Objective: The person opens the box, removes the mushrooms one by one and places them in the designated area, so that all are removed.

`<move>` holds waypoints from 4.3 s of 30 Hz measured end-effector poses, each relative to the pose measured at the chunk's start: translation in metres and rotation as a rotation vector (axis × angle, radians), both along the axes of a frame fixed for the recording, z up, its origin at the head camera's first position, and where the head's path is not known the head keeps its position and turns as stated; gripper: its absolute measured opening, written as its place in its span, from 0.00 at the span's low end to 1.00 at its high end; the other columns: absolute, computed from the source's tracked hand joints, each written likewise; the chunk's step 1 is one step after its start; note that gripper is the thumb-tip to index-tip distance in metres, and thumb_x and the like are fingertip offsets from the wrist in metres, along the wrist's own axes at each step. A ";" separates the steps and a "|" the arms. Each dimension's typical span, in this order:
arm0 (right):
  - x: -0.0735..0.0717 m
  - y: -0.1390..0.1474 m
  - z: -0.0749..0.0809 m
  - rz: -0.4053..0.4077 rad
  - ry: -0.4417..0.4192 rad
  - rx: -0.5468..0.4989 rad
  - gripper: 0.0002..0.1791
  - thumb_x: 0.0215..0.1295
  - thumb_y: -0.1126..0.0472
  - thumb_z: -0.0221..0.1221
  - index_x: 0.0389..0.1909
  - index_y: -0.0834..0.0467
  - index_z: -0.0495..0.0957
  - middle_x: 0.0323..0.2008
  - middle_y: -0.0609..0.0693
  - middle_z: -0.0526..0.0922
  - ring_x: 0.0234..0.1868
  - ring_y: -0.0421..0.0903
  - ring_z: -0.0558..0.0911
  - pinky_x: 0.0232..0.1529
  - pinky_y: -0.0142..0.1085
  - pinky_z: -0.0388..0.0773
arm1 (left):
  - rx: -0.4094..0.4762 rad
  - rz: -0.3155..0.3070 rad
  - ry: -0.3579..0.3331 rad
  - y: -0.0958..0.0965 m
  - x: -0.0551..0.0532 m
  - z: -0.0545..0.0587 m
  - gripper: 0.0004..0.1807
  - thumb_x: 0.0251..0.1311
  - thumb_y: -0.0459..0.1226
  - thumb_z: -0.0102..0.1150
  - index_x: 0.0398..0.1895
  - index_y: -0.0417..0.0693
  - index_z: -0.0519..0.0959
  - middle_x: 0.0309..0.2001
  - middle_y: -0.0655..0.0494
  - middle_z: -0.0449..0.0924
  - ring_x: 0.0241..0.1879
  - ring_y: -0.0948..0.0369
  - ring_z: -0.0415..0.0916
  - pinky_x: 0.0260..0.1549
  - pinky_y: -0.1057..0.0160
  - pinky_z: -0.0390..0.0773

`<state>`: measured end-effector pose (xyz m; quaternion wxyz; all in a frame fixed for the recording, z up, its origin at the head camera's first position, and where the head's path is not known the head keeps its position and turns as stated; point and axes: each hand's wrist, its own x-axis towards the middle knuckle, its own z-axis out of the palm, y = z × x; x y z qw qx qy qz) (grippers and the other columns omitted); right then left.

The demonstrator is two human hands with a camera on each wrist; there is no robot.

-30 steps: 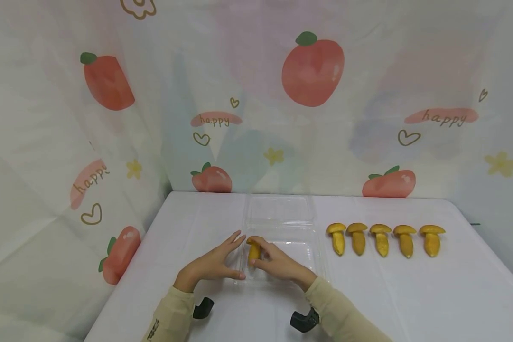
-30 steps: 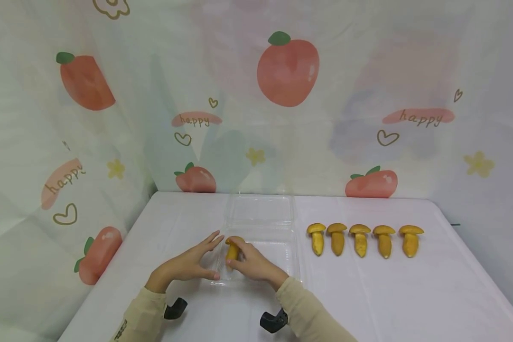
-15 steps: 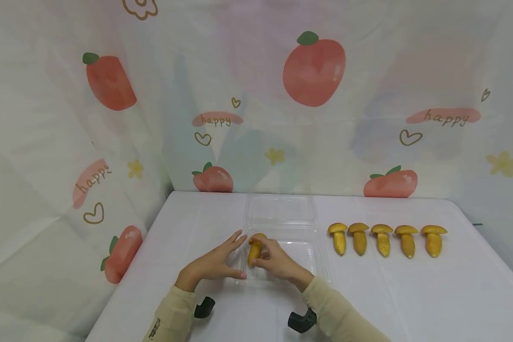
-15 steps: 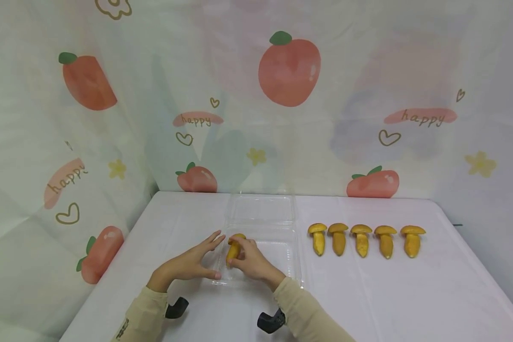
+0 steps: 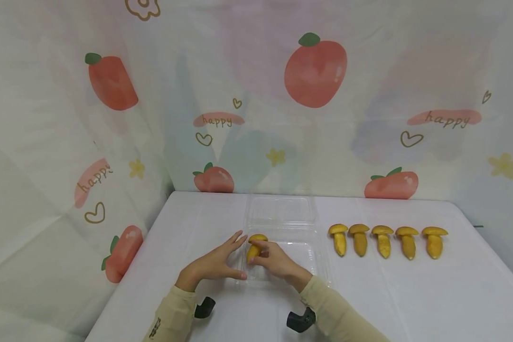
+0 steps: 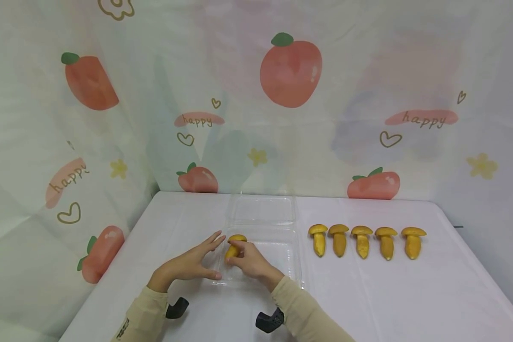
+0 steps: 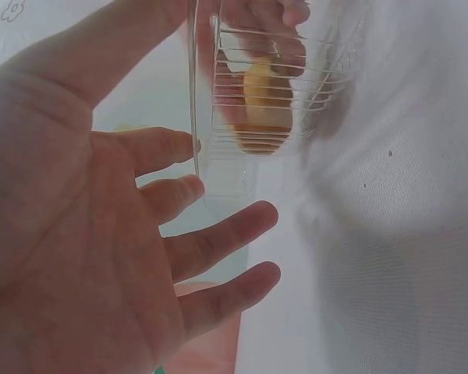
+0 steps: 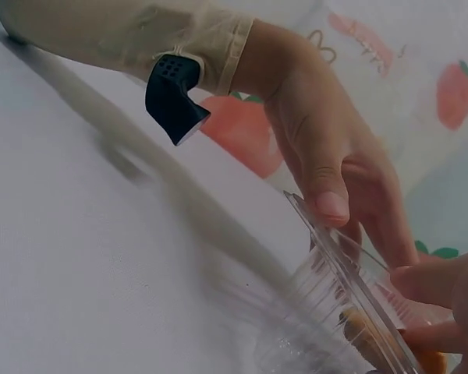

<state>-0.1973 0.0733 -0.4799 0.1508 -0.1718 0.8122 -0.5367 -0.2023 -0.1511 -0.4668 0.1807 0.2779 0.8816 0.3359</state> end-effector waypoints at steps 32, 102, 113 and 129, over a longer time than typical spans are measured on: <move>0.018 0.048 0.018 -0.225 0.038 -0.271 0.15 0.67 0.75 0.56 0.53 0.69 0.69 0.63 0.71 0.71 0.40 0.47 0.84 0.35 0.29 0.82 | -0.016 0.016 -0.001 0.003 0.000 0.003 0.58 0.54 0.49 0.76 0.82 0.47 0.50 0.83 0.44 0.39 0.81 0.43 0.43 0.75 0.37 0.56; 0.023 0.245 0.036 -0.322 0.414 0.089 0.29 0.76 0.66 0.54 0.74 0.63 0.60 0.69 0.44 0.67 0.58 0.21 0.68 0.46 0.17 0.77 | -0.004 0.004 0.001 0.002 0.001 0.001 0.58 0.56 0.49 0.74 0.82 0.48 0.48 0.83 0.44 0.37 0.82 0.44 0.41 0.75 0.36 0.55; 0.021 0.266 0.031 -0.355 0.453 0.117 0.29 0.76 0.67 0.54 0.74 0.62 0.60 0.65 0.27 0.64 0.63 0.26 0.69 0.49 0.10 0.69 | -0.013 0.001 -0.001 0.002 0.002 0.001 0.58 0.56 0.49 0.74 0.82 0.47 0.48 0.83 0.44 0.37 0.82 0.43 0.41 0.75 0.36 0.55; 0.023 0.303 0.033 -0.457 0.353 0.126 0.32 0.78 0.65 0.50 0.79 0.52 0.54 0.74 0.74 0.53 0.47 0.14 0.67 0.42 0.14 0.75 | -0.011 0.006 0.007 0.001 0.001 -0.001 0.57 0.56 0.49 0.74 0.82 0.48 0.48 0.84 0.45 0.37 0.82 0.44 0.42 0.75 0.36 0.55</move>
